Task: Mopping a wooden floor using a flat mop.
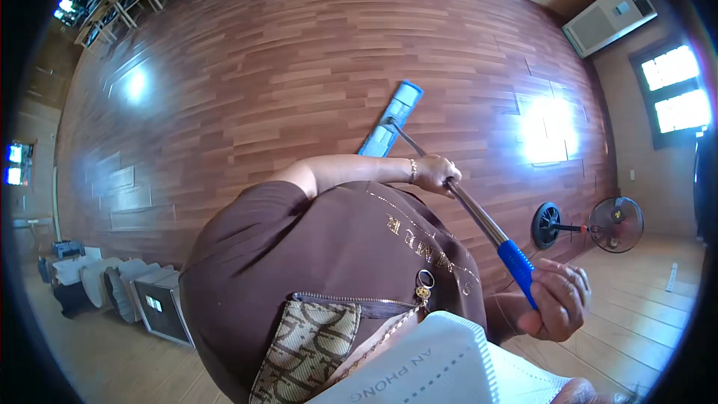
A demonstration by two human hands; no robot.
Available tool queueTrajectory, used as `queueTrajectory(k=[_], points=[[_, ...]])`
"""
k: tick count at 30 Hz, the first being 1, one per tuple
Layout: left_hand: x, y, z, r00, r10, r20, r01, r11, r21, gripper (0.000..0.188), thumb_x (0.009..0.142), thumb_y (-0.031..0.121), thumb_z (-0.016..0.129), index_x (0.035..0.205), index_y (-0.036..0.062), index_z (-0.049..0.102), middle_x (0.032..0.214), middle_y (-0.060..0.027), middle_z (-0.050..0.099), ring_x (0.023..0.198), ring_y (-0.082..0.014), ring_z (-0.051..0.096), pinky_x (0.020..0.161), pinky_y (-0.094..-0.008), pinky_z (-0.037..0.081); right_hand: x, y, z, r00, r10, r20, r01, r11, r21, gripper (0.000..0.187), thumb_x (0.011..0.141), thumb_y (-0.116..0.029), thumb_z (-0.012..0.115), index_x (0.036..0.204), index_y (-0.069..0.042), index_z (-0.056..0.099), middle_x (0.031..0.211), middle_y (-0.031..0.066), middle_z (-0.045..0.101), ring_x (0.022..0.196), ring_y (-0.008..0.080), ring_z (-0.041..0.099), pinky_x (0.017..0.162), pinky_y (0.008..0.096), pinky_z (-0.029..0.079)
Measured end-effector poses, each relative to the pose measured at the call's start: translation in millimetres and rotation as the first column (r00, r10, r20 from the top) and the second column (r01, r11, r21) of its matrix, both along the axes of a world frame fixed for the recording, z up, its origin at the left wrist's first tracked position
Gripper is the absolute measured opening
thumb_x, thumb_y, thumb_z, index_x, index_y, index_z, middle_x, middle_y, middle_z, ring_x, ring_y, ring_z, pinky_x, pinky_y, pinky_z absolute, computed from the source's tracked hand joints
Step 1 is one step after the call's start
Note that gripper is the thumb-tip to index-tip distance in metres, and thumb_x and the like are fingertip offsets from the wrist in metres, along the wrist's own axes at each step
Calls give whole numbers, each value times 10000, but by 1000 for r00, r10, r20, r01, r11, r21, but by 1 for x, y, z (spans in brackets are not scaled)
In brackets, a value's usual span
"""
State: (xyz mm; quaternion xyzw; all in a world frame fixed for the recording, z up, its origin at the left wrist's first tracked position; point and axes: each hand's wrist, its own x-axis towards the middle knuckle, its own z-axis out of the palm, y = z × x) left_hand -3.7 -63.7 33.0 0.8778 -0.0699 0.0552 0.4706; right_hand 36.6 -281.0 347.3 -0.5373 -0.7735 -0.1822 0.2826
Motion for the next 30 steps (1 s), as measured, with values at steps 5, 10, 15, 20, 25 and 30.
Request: queueTrajectory(k=[5, 10, 15, 20, 25, 30], points=[[48, -28, -14, 996, -88, -35, 92, 986, 138, 177, 734, 285, 664, 748, 129, 582, 766, -92, 620, 818, -314, 630, 697, -471, 469, -17, -20, -42, 943, -268, -195, 309, 924, 224, 536, 957, -492, 491, 730, -20, 605, 634, 87, 620, 589, 250, 651, 492, 327, 475], [51, -2, -43, 984, 9, -177, 44, 955, 293, 134, 735, 214, 600, 849, 157, 641, 903, -98, 649, 936, -295, 637, 777, -471, 502, -25, -14, -96, 847, -316, -427, 436, 873, 218, 484, 917, -440, 580, 722, 3, 583, 666, 133, 612, 611, 295, 626, 548, 374, 514], [50, 63, -95, 953, 192, -234, -114, 944, 311, 201, 745, 172, 616, 940, 164, 661, 974, -84, 652, 1024, -293, 610, 816, -473, 503, -21, 22, -143, 793, -272, -546, 327, 945, 4, 284, 865, -237, 682, 789, 24, 601, 801, 157, 644, 774, 331, 653, 686, 415, 538], [15, 131, -153, 900, 431, -60, -400, 873, 278, 46, 725, 158, 611, 720, 122, 583, 790, -98, 618, 842, -302, 609, 718, -446, 468, -22, 74, -171, 799, -219, -560, 147, 974, -171, 148, 808, -118, 715, 826, -9, 617, 888, 143, 647, 880, 335, 651, 759, 411, 534], [-49, 186, -225, 717, 694, -68, -696, 709, -111, 199, 757, 205, 538, 616, 73, 492, 631, -101, 495, 604, -236, 470, 571, -382, 365, -29, 120, -175, 815, -63, -576, -120, 954, -274, 154, 783, -109, 737, 873, -39, 634, 945, 126, 646, 984, 329, 649, 788, 402, 531], [-157, 197, -235, 590, 808, 1, -754, 551, -358, 209, 774, 185, 618, 633, 88, 497, 686, -119, 541, 662, -290, 524, 596, -404, 405, -47, 152, -184, 734, 93, -672, -414, 846, -335, 217, 755, -95, 764, 920, -48, 632, 978, 128, 654, 1037, 323, 638, 832, 397, 527]])
